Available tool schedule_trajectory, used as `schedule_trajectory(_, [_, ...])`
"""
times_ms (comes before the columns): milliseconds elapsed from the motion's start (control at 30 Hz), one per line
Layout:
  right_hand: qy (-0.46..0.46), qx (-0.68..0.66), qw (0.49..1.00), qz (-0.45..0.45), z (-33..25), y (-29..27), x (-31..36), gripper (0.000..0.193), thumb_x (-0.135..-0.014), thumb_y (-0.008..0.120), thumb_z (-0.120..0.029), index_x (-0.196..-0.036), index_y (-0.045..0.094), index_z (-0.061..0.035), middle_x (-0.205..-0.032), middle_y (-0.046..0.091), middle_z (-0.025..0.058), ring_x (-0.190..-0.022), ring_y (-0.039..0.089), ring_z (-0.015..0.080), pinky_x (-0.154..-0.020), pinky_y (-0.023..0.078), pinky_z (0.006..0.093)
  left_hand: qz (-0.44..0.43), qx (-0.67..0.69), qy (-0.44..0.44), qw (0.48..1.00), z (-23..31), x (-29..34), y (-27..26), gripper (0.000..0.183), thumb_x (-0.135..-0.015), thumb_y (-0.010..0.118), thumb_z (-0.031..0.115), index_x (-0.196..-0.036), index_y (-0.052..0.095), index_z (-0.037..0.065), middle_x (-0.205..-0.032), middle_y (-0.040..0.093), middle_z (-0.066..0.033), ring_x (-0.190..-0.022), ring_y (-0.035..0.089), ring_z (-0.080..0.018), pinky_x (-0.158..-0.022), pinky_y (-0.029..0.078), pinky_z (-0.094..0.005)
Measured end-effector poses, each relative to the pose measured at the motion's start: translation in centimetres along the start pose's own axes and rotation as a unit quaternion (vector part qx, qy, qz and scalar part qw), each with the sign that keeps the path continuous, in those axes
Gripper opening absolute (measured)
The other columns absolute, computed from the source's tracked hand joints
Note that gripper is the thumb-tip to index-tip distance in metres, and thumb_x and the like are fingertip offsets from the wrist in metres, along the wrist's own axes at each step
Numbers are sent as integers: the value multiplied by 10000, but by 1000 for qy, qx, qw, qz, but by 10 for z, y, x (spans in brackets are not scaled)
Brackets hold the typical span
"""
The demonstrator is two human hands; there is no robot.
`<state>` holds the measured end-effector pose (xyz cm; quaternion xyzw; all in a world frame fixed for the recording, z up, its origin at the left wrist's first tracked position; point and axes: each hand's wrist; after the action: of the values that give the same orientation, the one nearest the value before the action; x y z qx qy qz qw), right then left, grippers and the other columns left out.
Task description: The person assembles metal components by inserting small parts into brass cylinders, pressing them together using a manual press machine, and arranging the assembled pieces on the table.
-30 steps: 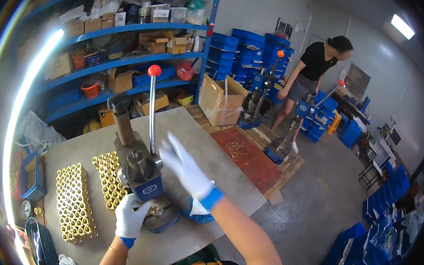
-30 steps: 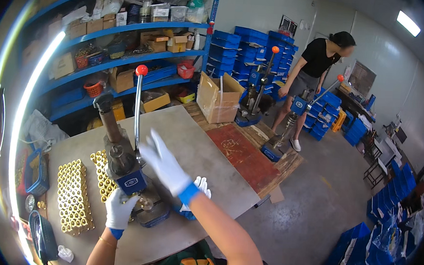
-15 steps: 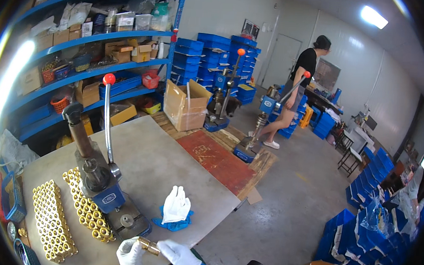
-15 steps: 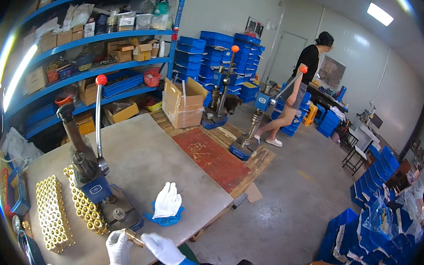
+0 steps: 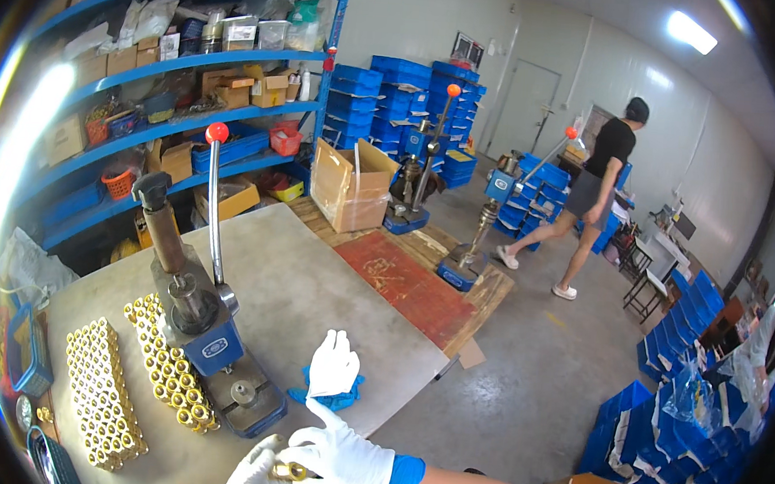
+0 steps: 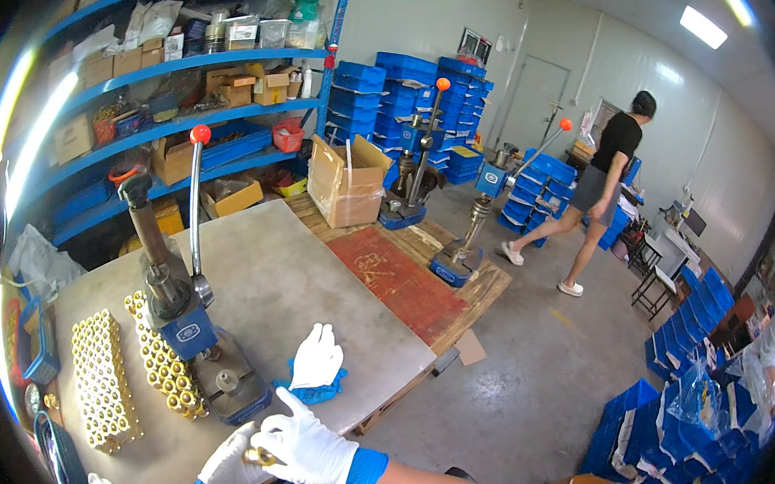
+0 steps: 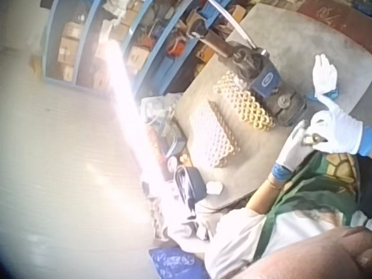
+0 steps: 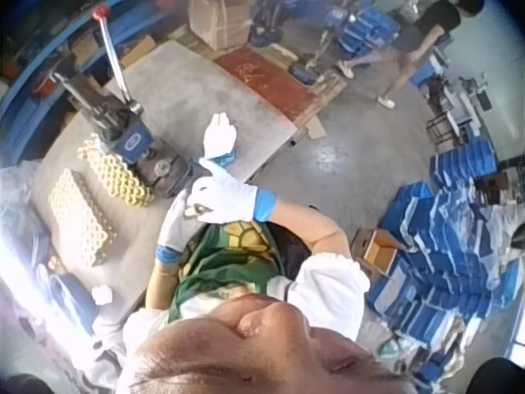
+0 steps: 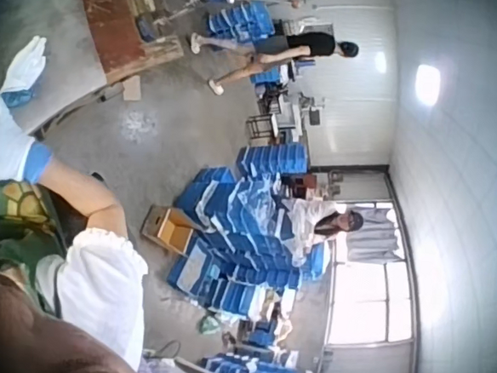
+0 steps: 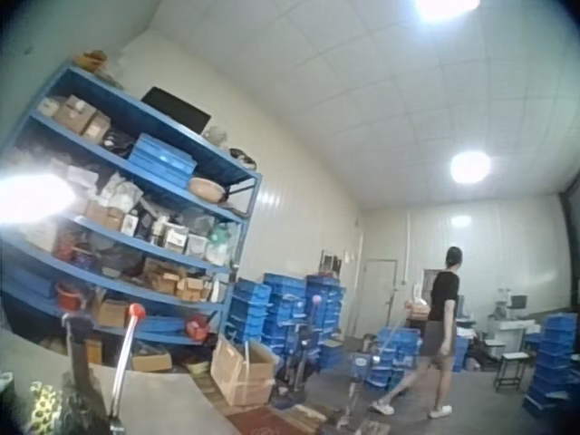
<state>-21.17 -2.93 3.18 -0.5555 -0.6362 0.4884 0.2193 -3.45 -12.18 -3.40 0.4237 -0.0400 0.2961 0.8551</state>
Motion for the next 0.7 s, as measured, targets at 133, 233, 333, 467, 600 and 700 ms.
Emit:
schedule_trajectory(133, [-80,128,982,116,-9,-2,-9,289,-803,638,-217,-1053,611,-74,-948,599,71,-982,585,228,-1100,304,585,47,103,54,992,4,5,3,176,-947,609,170,-1058,601,35,-1047,644,-78,-958,623,-189,-845,526,-363])
schedule_trajectory(233, [-167,182,963,107,-1,-3,-14,322,-796,634,-214,-1087,608,-80,-976,606,66,-959,592,233,-1088,307,596,42,46,103,993,-2,-2,-39,124,-964,567,151,-1017,581,40,-1017,632,-87,-985,621,-231,-868,528,-418])
schedule_trajectory(333, [-167,138,966,142,8,8,-19,284,-835,628,-233,-1066,636,-68,-920,617,64,-896,614,246,-998,435,498,101,-40,131,985,12,1,-24,79,-948,565,93,-975,588,23,-980,637,-102,-928,641,-240,-850,542,-407])
schedule_trajectory(467, [398,-529,749,-4,12,54,-40,541,-1001,477,-438,-840,685,35,-774,687,109,-746,668,171,-729,514,294,192,-160,221,943,39,20,-32,221,-845,712,57,-1032,655,-45,-973,680,-81,-828,640,-140,-778,527,-278])
schedule_trajectory(600, [386,-470,790,78,31,58,-19,428,-1006,496,-322,-901,693,44,-840,710,119,-800,688,180,-766,521,289,166,-348,317,867,103,8,-37,290,-777,783,78,-1026,662,-7,-899,657,-34,-791,605,-118,-737,500,-275])
schedule_trajectory(700, [361,-378,839,149,48,78,-1,308,-980,527,-201,-915,687,54,-866,721,127,-789,697,176,-748,536,298,320,-560,447,620,180,7,-78,417,-733,802,140,-1091,621,23,-828,601,-55,-774,578,-151,-724,487,-288])
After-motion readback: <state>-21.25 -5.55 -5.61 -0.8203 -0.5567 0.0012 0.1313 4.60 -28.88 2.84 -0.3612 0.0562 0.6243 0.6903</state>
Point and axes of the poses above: each hand's wrist, its own x-axis away from the middle knuckle, its own y-axis out of the palm, z = x × y
